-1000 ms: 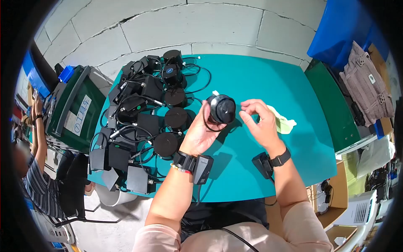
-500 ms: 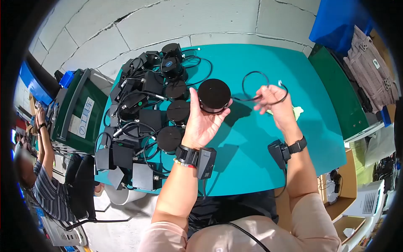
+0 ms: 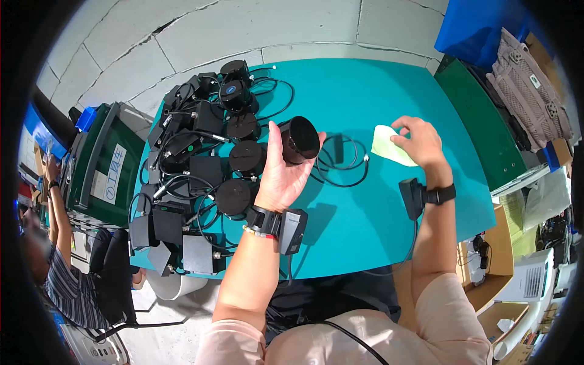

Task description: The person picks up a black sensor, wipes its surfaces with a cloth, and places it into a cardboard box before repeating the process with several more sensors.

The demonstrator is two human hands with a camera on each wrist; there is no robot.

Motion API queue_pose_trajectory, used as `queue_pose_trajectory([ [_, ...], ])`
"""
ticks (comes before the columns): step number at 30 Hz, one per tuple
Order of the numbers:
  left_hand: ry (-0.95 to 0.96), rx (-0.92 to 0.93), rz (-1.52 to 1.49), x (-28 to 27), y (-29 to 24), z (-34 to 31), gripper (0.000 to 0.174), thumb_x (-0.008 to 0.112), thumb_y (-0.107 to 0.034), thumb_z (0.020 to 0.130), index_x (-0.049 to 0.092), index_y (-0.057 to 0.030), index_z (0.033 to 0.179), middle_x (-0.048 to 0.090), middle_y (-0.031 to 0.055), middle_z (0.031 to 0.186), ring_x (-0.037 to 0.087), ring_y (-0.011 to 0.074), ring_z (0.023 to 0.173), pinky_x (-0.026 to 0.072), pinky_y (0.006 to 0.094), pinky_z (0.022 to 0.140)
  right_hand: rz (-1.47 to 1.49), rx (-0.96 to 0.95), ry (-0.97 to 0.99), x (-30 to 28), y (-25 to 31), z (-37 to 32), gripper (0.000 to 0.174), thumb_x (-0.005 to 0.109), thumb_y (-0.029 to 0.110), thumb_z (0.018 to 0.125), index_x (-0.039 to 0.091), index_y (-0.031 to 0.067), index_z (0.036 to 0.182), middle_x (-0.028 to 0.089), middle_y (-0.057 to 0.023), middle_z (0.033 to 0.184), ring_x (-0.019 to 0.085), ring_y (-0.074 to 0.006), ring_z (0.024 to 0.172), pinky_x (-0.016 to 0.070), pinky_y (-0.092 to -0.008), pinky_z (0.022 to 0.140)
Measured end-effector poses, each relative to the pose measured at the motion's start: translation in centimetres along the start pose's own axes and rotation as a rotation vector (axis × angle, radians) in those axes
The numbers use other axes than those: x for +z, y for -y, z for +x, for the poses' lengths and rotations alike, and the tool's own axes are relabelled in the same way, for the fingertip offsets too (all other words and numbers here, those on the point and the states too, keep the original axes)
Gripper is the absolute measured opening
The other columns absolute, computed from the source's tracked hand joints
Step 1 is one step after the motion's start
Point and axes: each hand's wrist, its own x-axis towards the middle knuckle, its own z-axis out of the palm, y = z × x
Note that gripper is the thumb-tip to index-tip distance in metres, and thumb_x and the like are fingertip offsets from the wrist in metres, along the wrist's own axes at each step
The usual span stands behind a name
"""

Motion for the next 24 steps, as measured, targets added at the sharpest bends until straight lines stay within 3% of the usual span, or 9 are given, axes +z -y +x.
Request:
queue_pose_trajectory([
  [5,0.005,-0.038,-0.079,0.1,0.2,0.1,0.063,0.058,-0.051,0.082,0.047,0.0056,0.108,0.051,0.0225,0.108,0.047,0.0375,0.113,0.0418,0.0448,0.100,-0.328,0.028,-0.068,2.6,-1.2,2.1,0.015,0.066,0.016,0.073,0.064,0.0058,0.084,0.065,-0.0121,0.081,0.062,-0.0310,0.073,0.0496,-0.0400,0.066],
  [6,0.003,-0.056,-0.115,0.2,0.1,0.1,0.064,0.056,-0.052,0.083,0.047,0.0059,0.108,0.052,0.0231,0.105,0.048,0.0381,0.112,0.0417,0.0460,0.100,0.024,0.090,-0.100,0.9,1.2,1.4,0.013,0.066,0.013,0.074,0.061,0.0037,0.082,0.064,-0.0135,0.083,0.062,-0.0319,0.073,0.0494,-0.0398,0.065],
  [10,0.134,-0.221,-0.093,0.2,-0.3,-0.1,0.075,0.037,-0.064,0.086,0.049,0.0063,0.110,0.053,0.0218,0.106,0.049,0.0390,0.109,0.0426,0.0480,0.096,0.411,-0.004,-0.305,-0.4,6.2,-0.4,0.016,0.066,0.014,0.075,0.061,0.0033,0.085,0.064,-0.0146,0.081,0.061,-0.0329,0.072,0.0490,-0.0404,0.066],
  [12,0.141,-0.210,-0.051,0.0,-0.4,-0.2,0.077,0.034,-0.066,0.086,0.050,0.0050,0.110,0.054,0.0213,0.106,0.050,0.0388,0.108,0.0428,0.0482,0.096,-0.124,-0.200,-0.364,0.2,5.7,-0.8,0.020,0.067,0.017,0.076,0.060,0.0032,0.087,0.063,-0.0145,0.079,0.061,-0.0327,0.071,0.0487,-0.0407,0.067],
  [13,0.149,-0.197,-0.010,0.0,-0.5,-0.1,0.078,0.031,-0.067,0.086,0.051,0.0038,0.111,0.054,0.0208,0.105,0.051,0.0386,0.107,0.0430,0.0485,0.095,-0.121,-0.206,-0.368,0.8,4.6,-1.1,0.020,0.067,0.017,0.076,0.060,0.0032,0.087,0.063,-0.0145,0.079,0.061,-0.0327,0.071,0.0487,-0.0407,0.067],
  [16,0.138,-0.183,0.037,0.1,-0.8,0.0,0.076,0.028,-0.065,0.087,0.051,0.0028,0.110,0.057,0.0206,0.103,0.054,0.0372,0.106,0.0458,0.0464,0.090,-0.558,-0.011,-0.077,2.9,0.8,-0.8,0.018,0.067,0.014,0.074,0.058,0.0040,0.087,0.061,-0.0094,0.073,0.057,-0.0241,0.067,0.0471,-0.0355,0.067],
  [19,0.129,-0.184,0.042,0.6,-0.6,-0.2,0.073,0.027,-0.062,0.088,0.051,0.0033,0.108,0.058,0.0202,0.103,0.056,0.0357,0.103,0.0480,0.0439,0.087,-0.475,0.094,0.098,2.8,0.9,-0.3,0.018,0.069,0.013,0.074,0.059,0.0038,0.085,0.059,-0.0089,0.069,0.057,-0.0208,0.065,0.0467,-0.0332,0.063],
  [22,0.149,-0.198,0.062,0.5,-0.3,0.0,0.070,0.025,-0.060,0.090,0.051,0.0023,0.109,0.058,0.0202,0.106,0.057,0.0333,0.101,0.0471,0.0418,0.088,0.623,-0.016,-0.134,2.2,5.5,-0.7,0.014,0.065,0.012,0.079,0.060,0.0003,0.085,0.063,-0.0093,0.075,0.058,-0.0232,0.066,0.0463,-0.0329,0.063],
  [24,0.131,-0.169,0.213,0.3,0.3,0.2,0.070,0.022,-0.060,0.089,0.050,-0.0026,0.117,0.056,0.0160,0.111,0.052,0.0311,0.110,0.0423,0.0410,0.094,0.663,-0.164,-0.246,2.8,7.9,-1.9,0.014,0.065,0.012,0.080,0.062,0.0023,0.090,0.063,-0.0108,0.083,0.059,-0.0230,0.071,0.0474,-0.0323,0.066],
])
